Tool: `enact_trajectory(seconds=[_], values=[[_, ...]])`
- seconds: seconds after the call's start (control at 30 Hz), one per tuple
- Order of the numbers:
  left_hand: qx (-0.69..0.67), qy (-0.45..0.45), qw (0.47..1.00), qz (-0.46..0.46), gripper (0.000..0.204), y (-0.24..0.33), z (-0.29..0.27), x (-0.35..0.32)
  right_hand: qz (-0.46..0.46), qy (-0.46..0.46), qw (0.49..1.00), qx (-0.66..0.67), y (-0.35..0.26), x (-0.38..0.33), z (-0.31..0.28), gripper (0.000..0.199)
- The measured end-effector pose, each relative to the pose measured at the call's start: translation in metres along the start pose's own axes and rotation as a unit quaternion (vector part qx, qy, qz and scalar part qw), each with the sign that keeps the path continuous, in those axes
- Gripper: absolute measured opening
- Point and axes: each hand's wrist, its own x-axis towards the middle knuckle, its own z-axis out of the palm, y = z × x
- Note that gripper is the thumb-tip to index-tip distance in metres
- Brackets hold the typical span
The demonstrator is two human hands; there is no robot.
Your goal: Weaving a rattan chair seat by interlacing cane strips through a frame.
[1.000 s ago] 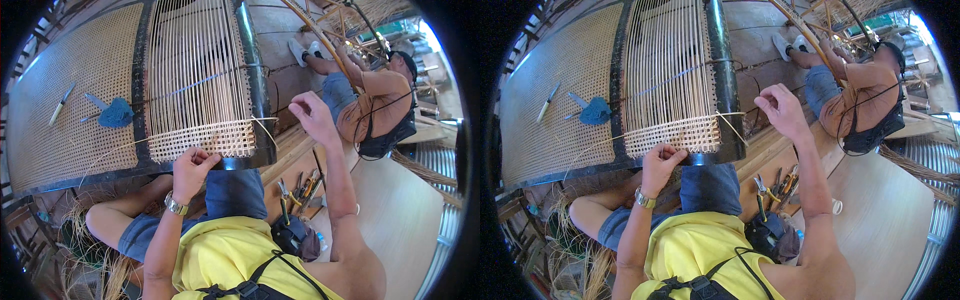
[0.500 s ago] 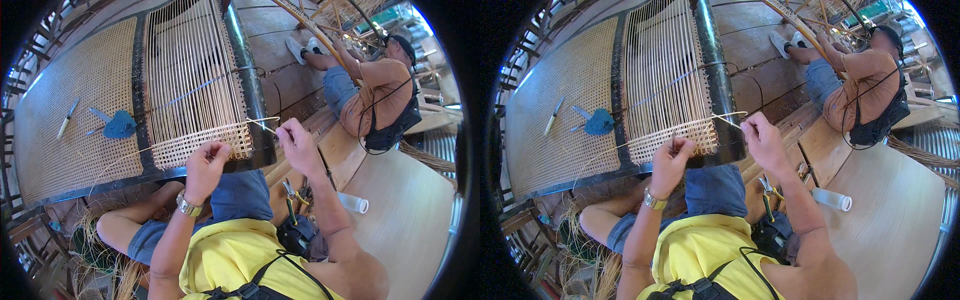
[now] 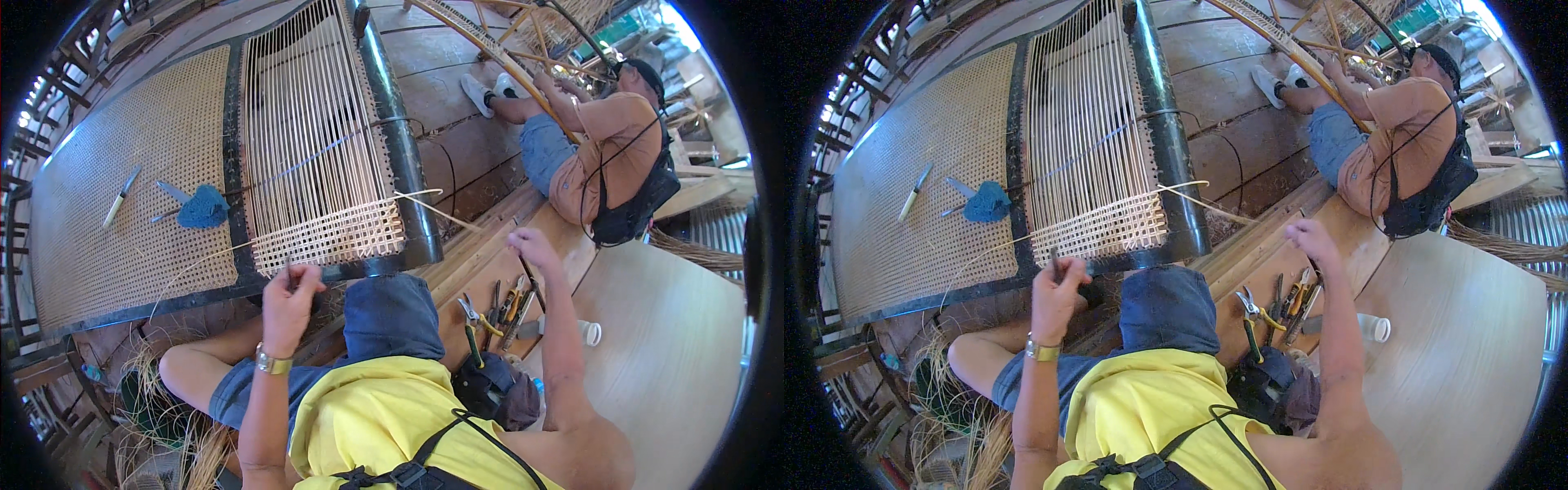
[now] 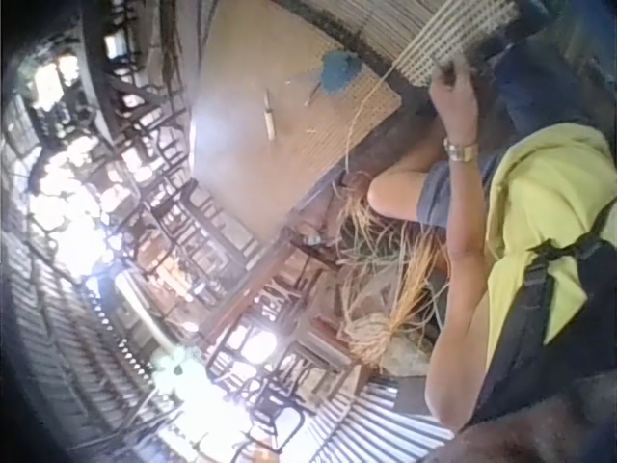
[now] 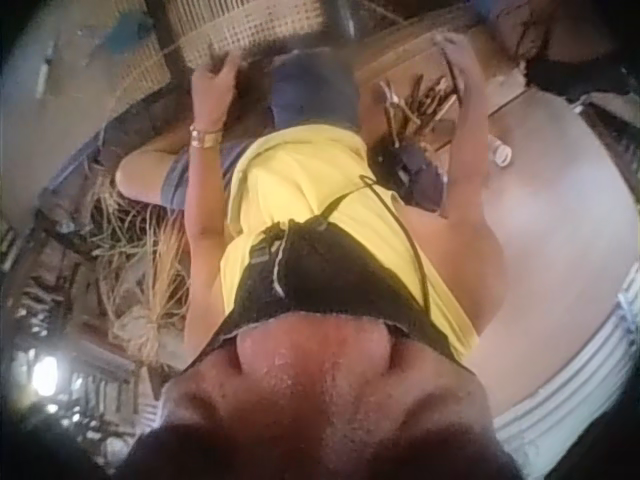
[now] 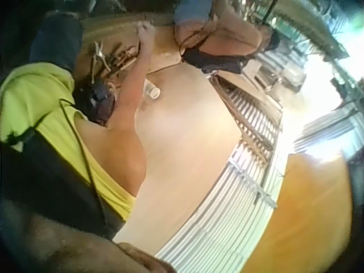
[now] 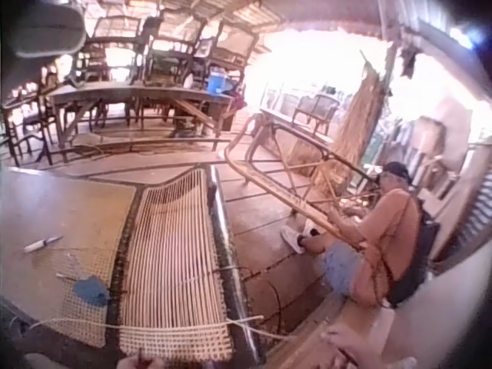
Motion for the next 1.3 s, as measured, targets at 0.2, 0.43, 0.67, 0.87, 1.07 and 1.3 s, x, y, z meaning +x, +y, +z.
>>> enact_trajectory(seconds=[0.2, 0.43, 0.67, 0.87, 1.07, 1.3], values=[[0.004, 0.052, 0.998, -0.042, 0.020, -0.007, -0.027, -0.007, -0.319, 0.292, 0.902, 0.012, -0.121, -0.009, 0.001, 0.025], [-0.005, -0.023, 1.000, 0.019, 0.019, 0.007, 0.036, -0.002, -0.595, 0.164, 0.774, -0.142, -0.215, -0.005, 0.063, 0.017], [0.024, -0.072, 0.997, 0.027, 0.022, 0.008, 0.043, 0.004, -0.280, 0.006, 0.959, -0.051, -0.179, -0.004, 0.014, 0.017], [0.037, -0.061, 0.997, 0.037, 0.022, 0.021, 0.058, 0.021, -0.479, 0.181, 0.855, -0.084, -0.165, -0.028, 0.004, 0.011], [0.110, -0.049, 0.981, 0.155, 0.018, 0.039, 0.088, 0.031, -0.392, 0.332, 0.803, -0.301, -0.160, -0.012, 0.018, 0.010], [0.127, -0.017, 0.983, 0.130, 0.022, 0.032, 0.083, 0.032, -0.275, 0.029, 0.900, 0.337, -0.198, -0.019, 0.069, 0.011]])
